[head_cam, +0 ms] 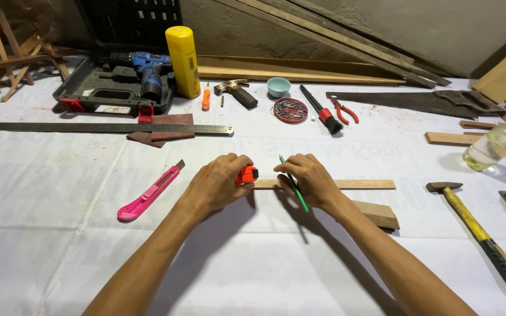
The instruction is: Measure and mark a wooden slat on a workbench using a tape measure and pencil.
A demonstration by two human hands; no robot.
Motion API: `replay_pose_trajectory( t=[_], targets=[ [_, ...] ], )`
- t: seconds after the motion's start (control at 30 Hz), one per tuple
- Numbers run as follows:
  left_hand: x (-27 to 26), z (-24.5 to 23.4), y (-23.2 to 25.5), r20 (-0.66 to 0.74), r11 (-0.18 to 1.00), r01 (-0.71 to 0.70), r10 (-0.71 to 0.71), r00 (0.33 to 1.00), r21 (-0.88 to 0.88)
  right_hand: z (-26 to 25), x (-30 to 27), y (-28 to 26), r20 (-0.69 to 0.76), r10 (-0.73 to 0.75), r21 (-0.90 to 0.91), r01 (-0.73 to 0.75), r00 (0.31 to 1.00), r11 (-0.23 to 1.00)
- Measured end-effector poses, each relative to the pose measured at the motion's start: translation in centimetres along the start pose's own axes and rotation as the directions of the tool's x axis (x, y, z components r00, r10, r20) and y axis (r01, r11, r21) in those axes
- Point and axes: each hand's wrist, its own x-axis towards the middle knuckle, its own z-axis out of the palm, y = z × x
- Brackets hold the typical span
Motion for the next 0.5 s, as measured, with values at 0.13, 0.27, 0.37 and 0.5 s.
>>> replay_pose_trajectory(
  t=[0.13,0.27,0.37,0.5],
  targets=[
    [1.4,2.2,-1.9,-0.027,1.0,-0.009,0.009,1.0,0.009,0.3,-0.9,0.4,0.051,0.04,0.025,-0.041,0.998,0.999],
    [2.8,4.4,-4.1,-0.159,0.991,-0.127,0.132,0.978,0.04,0.8,-1.1,0.2,0.064,0.096,0.116,-0.103,0.993,0.988],
    [3.8,5.8,-6.3,-0.202,0.988,-0.148,0.154,0.967,0.047,1.1,-1.3,-0.2,0.016,0.149,0.226,-0.149,0.989,0.963],
    [3.6,4.0,-6.0,-0.18,0.983,-0.138,0.115,0.977,-0.121,1.4,-1.5,0.2,-0.007,0.215,0.342,-0.2,0.977,0.918]
  ],
)
